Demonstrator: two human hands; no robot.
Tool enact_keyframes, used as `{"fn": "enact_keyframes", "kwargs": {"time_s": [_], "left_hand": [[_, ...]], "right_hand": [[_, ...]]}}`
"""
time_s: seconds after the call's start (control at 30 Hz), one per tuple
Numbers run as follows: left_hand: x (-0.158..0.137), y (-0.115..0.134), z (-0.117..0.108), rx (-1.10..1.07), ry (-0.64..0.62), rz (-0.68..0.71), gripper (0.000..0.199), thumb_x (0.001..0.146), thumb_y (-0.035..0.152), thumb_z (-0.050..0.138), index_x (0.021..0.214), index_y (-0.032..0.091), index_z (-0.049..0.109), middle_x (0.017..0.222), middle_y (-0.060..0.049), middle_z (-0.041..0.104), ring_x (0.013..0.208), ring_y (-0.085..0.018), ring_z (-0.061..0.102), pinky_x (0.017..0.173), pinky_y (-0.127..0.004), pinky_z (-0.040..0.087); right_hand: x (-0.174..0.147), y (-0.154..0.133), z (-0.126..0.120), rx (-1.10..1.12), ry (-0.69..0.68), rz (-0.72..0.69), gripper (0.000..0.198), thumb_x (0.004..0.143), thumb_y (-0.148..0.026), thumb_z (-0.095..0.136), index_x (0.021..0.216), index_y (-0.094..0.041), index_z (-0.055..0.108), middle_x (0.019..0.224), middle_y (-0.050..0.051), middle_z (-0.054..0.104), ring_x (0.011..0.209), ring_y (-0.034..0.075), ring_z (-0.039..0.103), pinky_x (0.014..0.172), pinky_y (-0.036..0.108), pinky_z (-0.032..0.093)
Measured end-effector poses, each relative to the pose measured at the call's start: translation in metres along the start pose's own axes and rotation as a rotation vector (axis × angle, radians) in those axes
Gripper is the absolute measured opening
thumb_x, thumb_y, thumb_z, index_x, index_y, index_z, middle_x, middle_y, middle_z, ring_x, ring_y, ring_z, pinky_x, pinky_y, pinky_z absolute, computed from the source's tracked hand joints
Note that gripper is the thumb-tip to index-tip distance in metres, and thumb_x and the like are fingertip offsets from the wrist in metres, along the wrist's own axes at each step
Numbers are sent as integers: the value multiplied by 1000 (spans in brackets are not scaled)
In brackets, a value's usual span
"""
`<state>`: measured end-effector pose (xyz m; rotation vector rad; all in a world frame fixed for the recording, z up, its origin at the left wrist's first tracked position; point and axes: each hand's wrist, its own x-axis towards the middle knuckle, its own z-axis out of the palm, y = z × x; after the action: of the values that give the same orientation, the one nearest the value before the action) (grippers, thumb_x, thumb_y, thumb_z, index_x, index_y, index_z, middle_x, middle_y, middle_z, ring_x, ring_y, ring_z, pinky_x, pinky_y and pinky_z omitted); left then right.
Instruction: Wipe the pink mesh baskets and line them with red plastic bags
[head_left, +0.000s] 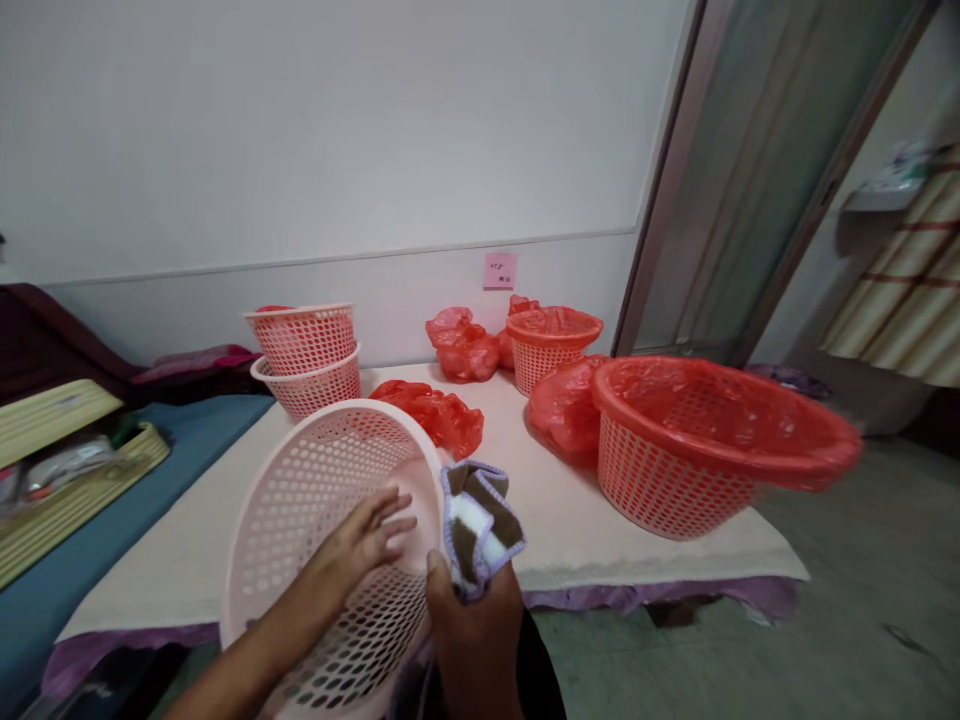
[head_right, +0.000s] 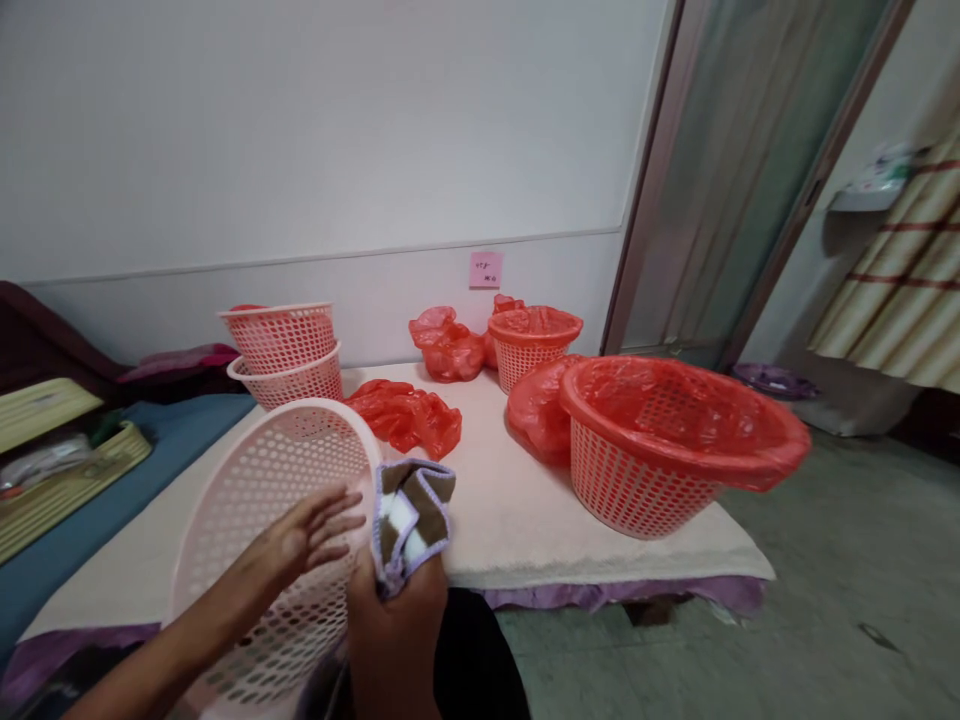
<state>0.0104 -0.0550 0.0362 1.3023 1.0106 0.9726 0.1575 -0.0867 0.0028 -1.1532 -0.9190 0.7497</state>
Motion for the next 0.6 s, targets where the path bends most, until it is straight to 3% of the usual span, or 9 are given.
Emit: {"fn": "enact_keyframes", "kwargs": {"time_s": [0.03,0.13,0.2,0.27,0.33,0.43,0.6], "left_hand": [[12,4,8,-104,90,16,54,85,52,57,130,23,51,138,-14,53,119,-30,57,94,-43,48],[34,22,30,-336,150,6,48,84,51,58,116,16,60,111,-13,69,94,-26,68,78,-35,53],[33,32,39,-372,179,-40,38,82,46,60,99,13,65,84,-8,72,71,-21,69,65,-30,52],[25,35,41,-309,208,-62,25,79,36,63,86,13,64,68,-2,68,56,-15,63,55,-25,48],[15,32,35,-236,198,-19,19,76,25,62,91,14,64,71,0,69,55,-14,61,54,-24,46],[5,19,20,-223,134,59,44,71,13,56,114,16,58,89,-2,73,62,-13,63,58,-23,47],[-3,-3,3,-109,186,64,53,75,14,51,128,16,51,101,-5,72,77,-19,68,64,-26,52]], "right_hand": [[-9,5,5,-10,-11,-20,35,73,-32,62,103,-14,64,84,9,71,77,23,68,74,33,55],[-38,24,19,-58,35,-52,38,70,-33,63,105,-16,66,92,10,72,82,26,68,79,36,56],[-52,36,26,-76,32,-70,47,66,-31,66,111,-18,66,98,10,72,88,29,68,81,37,55],[-57,40,27,-36,-62,-95,53,62,-27,66,114,-22,65,101,8,72,93,30,67,85,38,54],[-53,36,25,73,-199,-86,52,60,-22,63,112,-24,66,99,6,72,92,29,68,86,38,54],[-34,24,16,273,-285,23,44,66,-22,61,110,-21,67,97,6,72,89,25,68,83,36,55],[11,14,-12,316,-115,139,35,76,-35,64,105,-16,68,94,8,73,90,25,68,80,34,55]]}}
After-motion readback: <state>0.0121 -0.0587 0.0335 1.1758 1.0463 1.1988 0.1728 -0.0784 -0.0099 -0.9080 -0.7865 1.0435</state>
